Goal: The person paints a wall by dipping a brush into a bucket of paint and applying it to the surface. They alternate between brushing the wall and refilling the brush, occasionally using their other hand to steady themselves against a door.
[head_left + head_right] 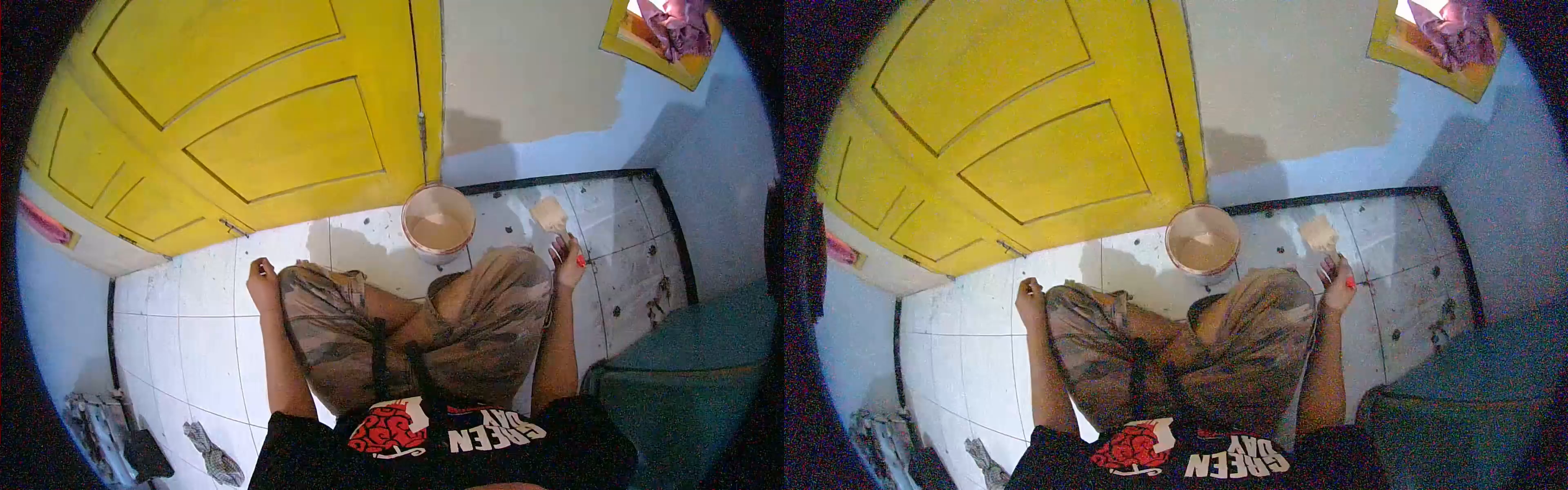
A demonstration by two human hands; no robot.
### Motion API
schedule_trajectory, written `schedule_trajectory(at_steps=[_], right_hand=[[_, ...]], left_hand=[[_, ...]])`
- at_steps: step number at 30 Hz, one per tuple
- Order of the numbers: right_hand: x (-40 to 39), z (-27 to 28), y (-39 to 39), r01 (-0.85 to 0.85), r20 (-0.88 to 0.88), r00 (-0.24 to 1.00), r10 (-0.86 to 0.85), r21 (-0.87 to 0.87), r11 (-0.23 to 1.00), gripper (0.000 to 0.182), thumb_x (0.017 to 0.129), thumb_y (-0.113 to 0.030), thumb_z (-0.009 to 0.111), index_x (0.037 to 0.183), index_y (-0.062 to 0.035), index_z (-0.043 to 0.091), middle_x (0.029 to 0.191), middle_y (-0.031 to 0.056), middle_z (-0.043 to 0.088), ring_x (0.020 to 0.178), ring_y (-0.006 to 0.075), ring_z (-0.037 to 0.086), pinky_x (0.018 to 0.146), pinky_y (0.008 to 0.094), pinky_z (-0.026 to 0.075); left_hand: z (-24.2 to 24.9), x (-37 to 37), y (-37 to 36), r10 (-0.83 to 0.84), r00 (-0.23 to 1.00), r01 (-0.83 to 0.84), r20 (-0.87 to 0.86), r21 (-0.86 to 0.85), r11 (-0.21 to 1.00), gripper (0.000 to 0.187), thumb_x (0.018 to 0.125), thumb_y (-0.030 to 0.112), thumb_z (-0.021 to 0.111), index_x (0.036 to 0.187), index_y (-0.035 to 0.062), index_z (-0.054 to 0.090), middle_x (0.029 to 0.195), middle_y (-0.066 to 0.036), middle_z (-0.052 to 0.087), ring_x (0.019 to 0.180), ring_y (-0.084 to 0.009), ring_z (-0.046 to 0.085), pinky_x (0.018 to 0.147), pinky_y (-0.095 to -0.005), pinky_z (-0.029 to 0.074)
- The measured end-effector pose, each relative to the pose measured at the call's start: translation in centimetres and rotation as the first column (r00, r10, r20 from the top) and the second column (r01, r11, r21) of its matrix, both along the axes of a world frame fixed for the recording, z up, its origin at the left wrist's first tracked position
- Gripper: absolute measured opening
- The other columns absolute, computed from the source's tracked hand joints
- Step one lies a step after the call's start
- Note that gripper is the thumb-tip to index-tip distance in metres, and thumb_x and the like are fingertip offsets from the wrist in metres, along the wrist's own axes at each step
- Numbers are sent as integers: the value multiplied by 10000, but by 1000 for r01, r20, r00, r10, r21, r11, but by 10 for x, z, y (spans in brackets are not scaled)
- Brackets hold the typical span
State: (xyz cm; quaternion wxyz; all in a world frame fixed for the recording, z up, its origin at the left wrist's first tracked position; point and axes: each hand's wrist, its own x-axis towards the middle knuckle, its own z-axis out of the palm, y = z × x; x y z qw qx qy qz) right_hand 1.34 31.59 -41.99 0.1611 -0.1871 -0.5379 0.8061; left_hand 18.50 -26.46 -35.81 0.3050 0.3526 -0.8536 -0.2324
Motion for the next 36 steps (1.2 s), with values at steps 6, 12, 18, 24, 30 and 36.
schedule_trajectory(at_steps=[6,12,18,24,30,36], right_hand=[[-12,28,-56,-261,-113,948,297,258,930,364,911,-228,477,1151,43,507,1015,142,597,872,241,604,669,325,516],[-41,28,-118,-337,-220,853,474,462,821,376,894,-226,514,1127,69,509,992,153,610,864,208,608,686,303,516],[-80,-1,-134,-259,-278,849,449,521,813,353,898,-218,503,1116,60,523,995,156,611,867,207,606,713,315,514],[-90,-26,-142,-209,-252,815,521,711,671,317,884,-193,532,1076,58,558,991,148,614,848,187,598,723,294,498],[-110,-32,-120,-99,-298,864,406,689,718,308,872,-188,550,1059,57,573,976,131,621,814,173,596,724,278,487],[-105,0,-129,15,-327,722,610,889,458,212,821,-135,593,965,19,620,896,112,635,793,161,594,696,269,481]], left_hand=[[47,35,7,-14,989,36,-147,143,989,263,879,234,509,963,-4,584,727,-138,622,619,-196,591,574,-319,467],[17,59,27,-52,999,51,-10,-53,997,262,880,197,502,959,-43,574,840,-170,616,746,-250,584,662,-339,457],[40,37,41,1,997,-4,78,31,1000,262,878,182,499,920,-62,586,866,-180,607,771,-271,571,725,-323,450],[34,32,36,20,996,-25,91,61,998,271,876,191,509,927,-63,588,887,-177,605,808,-265,574,734,-323,447],[37,24,43,60,993,-70,106,98,993,282,878,205,512,928,-63,587,886,-182,603,810,-275,574,748,-348,446],[29,23,39,27,993,-29,116,24,999,269,882,192,505,907,-62,589,866,-182,604,784,-284,577,723,-348,453]])
